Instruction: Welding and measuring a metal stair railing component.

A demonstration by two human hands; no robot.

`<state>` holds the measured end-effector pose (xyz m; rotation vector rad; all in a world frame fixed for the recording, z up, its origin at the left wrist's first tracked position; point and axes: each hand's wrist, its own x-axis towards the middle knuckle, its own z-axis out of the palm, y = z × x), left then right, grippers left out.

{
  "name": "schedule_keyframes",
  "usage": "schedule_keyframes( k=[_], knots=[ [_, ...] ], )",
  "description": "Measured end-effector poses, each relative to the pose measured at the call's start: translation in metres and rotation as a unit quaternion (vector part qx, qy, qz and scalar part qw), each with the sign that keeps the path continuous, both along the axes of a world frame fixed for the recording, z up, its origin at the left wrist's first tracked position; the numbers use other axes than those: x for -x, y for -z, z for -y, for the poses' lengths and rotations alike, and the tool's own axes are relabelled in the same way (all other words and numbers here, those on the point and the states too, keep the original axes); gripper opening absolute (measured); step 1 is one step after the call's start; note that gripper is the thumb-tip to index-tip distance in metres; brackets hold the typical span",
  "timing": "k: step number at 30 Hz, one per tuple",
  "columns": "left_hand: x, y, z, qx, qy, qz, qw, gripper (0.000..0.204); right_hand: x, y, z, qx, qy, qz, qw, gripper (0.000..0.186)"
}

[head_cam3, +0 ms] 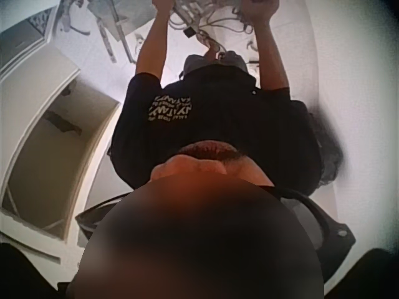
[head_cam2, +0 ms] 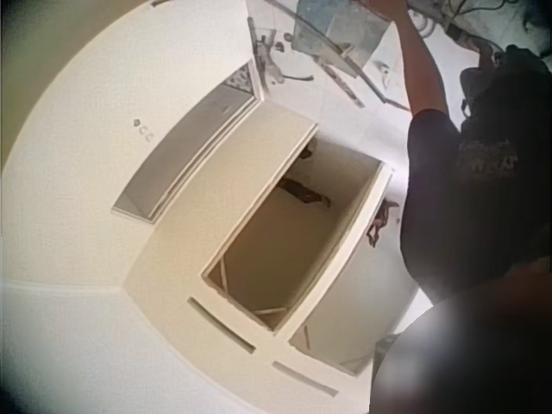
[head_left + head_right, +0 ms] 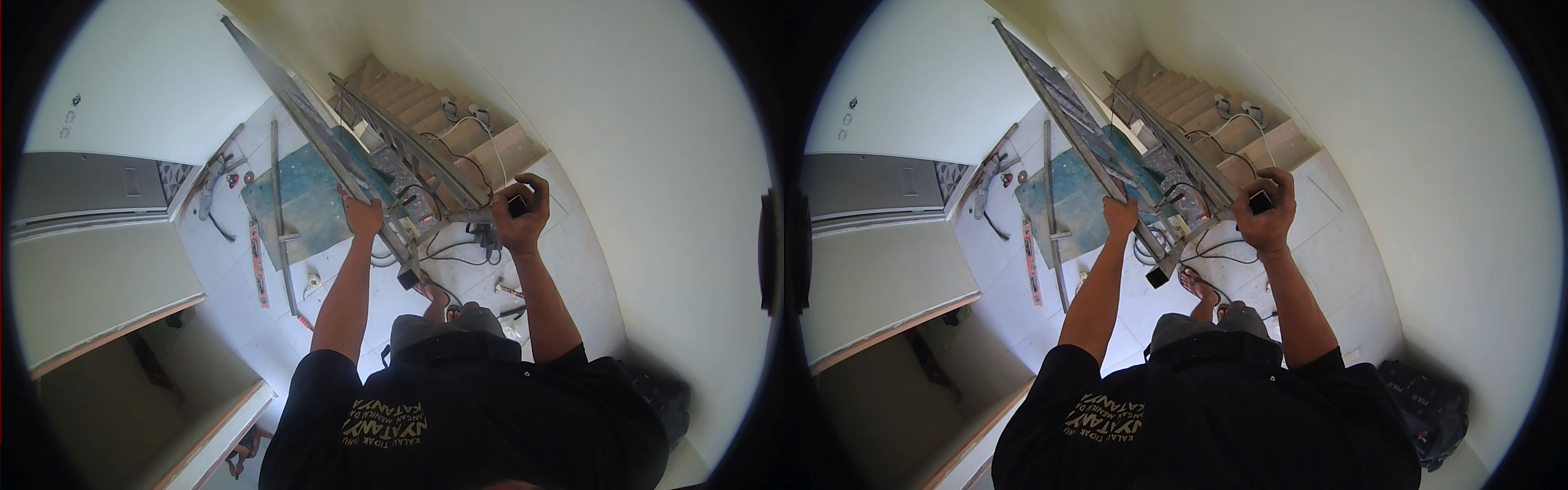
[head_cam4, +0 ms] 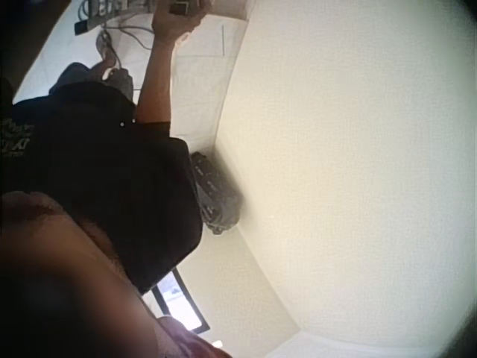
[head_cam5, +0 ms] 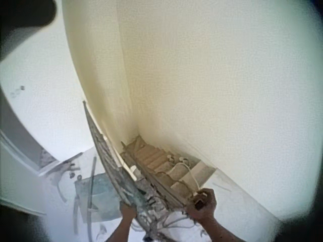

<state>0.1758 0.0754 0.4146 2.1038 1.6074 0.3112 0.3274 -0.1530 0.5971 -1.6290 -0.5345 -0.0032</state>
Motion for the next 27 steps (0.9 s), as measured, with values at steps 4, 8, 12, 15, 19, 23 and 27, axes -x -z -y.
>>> schedule_keyframes(
  k=[4, 8, 12, 15, 19, 23, 27],
  knots=[
    [0.009, 0.021, -0.005, -0.018, 0.066, 0.225, 0.972, 0.049, 0.001, 0.004, 0.006, -0.004, -0.014, -0.001, 1.0, 0.035],
    [0.001, 0.018, 0.003, 0.026, 0.029, 0.248, 0.968, 0.045, -0.006, 0.007, 0.002, -0.002, 0.009, 0.021, 1.0, 0.034],
    [0.001, 0.01, -0.003, 0.03, 0.069, 0.266, 0.961, 0.041, -0.003, 0.01, 0.007, -0.016, -0.015, -0.018, 1.0, 0.033],
    [-0.004, 0.01, -0.002, 0.029, 0.043, 0.232, 0.971, 0.04, -0.009, 0.015, 0.004, -0.016, -0.017, 0.013, 1.0, 0.033],
    [0.003, 0.02, 0.002, 0.013, 0.024, 0.211, 0.977, 0.041, -0.007, 0.02, 0.008, -0.022, -0.01, 0.018, 1.0, 0.034],
    [0.0, 0.018, 0.004, 0.03, -0.003, 0.187, 0.982, 0.042, -0.005, 0.014, 0.005, -0.027, -0.016, 0.014, 0.999, 0.033],
    [-0.003, 0.008, 0.003, 0.063, 0.006, 0.175, 0.982, 0.046, -0.006, 0.016, 0.007, -0.02, -0.009, 0.013, 1.0, 0.03]
  ],
)
